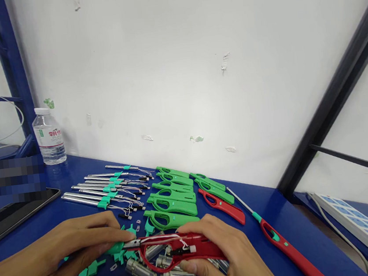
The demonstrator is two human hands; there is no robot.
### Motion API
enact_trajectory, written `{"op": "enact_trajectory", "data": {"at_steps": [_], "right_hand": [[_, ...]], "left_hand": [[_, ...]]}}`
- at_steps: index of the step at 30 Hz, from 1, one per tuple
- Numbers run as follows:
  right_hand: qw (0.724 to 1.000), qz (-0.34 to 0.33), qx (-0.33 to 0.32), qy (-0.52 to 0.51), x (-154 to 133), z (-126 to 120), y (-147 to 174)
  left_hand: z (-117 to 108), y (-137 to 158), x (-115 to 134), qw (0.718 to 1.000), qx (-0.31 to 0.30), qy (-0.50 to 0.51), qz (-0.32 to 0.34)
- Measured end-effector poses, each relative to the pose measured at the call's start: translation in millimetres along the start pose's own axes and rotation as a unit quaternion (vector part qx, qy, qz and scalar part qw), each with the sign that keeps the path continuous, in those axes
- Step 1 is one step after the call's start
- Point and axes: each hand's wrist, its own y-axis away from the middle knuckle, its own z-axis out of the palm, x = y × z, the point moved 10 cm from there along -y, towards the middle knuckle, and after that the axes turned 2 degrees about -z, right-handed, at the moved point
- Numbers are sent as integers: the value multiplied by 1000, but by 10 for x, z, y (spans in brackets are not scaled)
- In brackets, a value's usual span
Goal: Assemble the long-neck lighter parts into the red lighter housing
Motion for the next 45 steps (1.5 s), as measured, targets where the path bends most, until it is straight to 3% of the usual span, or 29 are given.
{"op": "enact_trajectory", "data": {"at_steps": [5, 10, 19, 25, 32, 37, 45], "right_hand": [[1000, -20, 9, 17, 70, 17, 16], [998, -28, 16, 49, 175, 30, 37], [999, -45, 14, 27, 84, 74, 40], [998, -58, 15, 1, 24, 93, -5], [1000, -13, 18, 13, 177, 90, 12], [992, -79, 66, -72, -34, -49, -32], [985, -127, 54, -100, -131, -36, -79]], "left_hand": [[33, -259, 349, 992, -1, -124, 18], [13, -450, 595, 985, 10, -167, 49], [15, -299, 692, 971, 20, -198, 129], [-8, -244, 835, 958, 61, -205, 190], [47, -193, 764, 958, 21, -223, 180], [24, -175, 795, 957, 23, -213, 194], [-67, -192, 838, 958, 52, -187, 210]]}}
